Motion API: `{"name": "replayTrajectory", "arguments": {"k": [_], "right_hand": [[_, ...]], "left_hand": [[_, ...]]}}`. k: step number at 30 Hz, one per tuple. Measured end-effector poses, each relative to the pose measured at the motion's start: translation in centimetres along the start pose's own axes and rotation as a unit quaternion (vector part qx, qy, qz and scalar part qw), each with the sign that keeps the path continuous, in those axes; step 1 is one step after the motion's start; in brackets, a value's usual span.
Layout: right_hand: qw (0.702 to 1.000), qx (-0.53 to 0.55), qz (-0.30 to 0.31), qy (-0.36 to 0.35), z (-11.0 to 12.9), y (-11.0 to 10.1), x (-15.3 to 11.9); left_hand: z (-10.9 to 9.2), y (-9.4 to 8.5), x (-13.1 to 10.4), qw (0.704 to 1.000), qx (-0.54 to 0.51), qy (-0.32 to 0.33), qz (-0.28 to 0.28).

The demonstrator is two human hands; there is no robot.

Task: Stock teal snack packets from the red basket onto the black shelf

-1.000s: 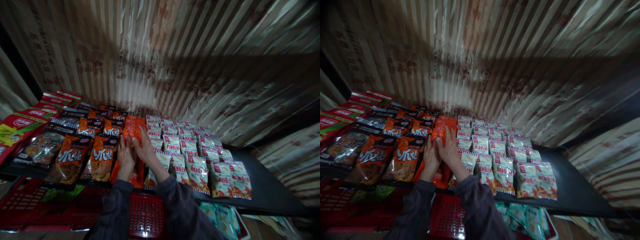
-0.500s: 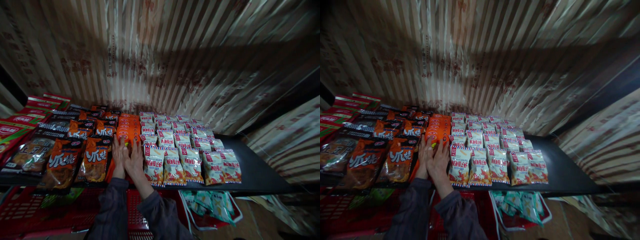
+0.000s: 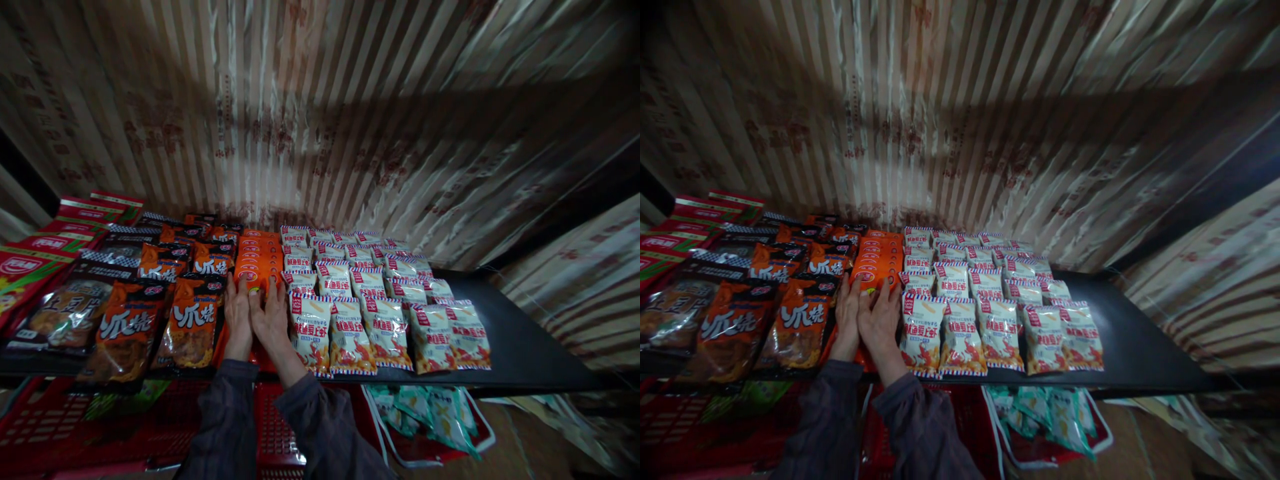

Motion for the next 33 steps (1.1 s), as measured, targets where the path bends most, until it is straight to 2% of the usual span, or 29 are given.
{"name": "replayTrajectory", "arguments": {"k": [6, 10, 14, 25, 33], "right_hand": [[0.998, -0.04, 0.023, 0.032, 0.8, 0.0, 0.7], [0.999, -0.022, 0.019, 0.036, 0.8, 0.2, 0.8], [0.999, 0.0, 0.005, 0.037, 0.8, 0.2, 0.8], [0.999, 0.011, -0.005, 0.044, 0.8, 0.3, 1.0], [0.999, -0.006, -0.019, 0.031, 0.5, 0.7, 1.6]], "left_hand": [[0.2, 0.3, 0.0, 1.0, 0.005, -0.001, -0.005], [0.6, 0.8, 0.0, 0.999, -0.02, 0.0, -0.026], [0.9, 1.1, 0.3, 0.999, -0.033, -0.001, -0.016], [0.3, 0.6, 0.1, 0.999, -0.047, -0.002, -0.019], [0.5, 0.5, 0.3, 0.999, -0.042, -0.014, 0.001]]}}
Point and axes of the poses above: each hand's wrist, its own x-axis towards the middle knuckle, its own y-axis out of the palm, z = x × y, the point moved 1 cm from there along x, towards the middle knuckle, and after that the axes turned 3 degrees about -x, right-handed, at the moved point
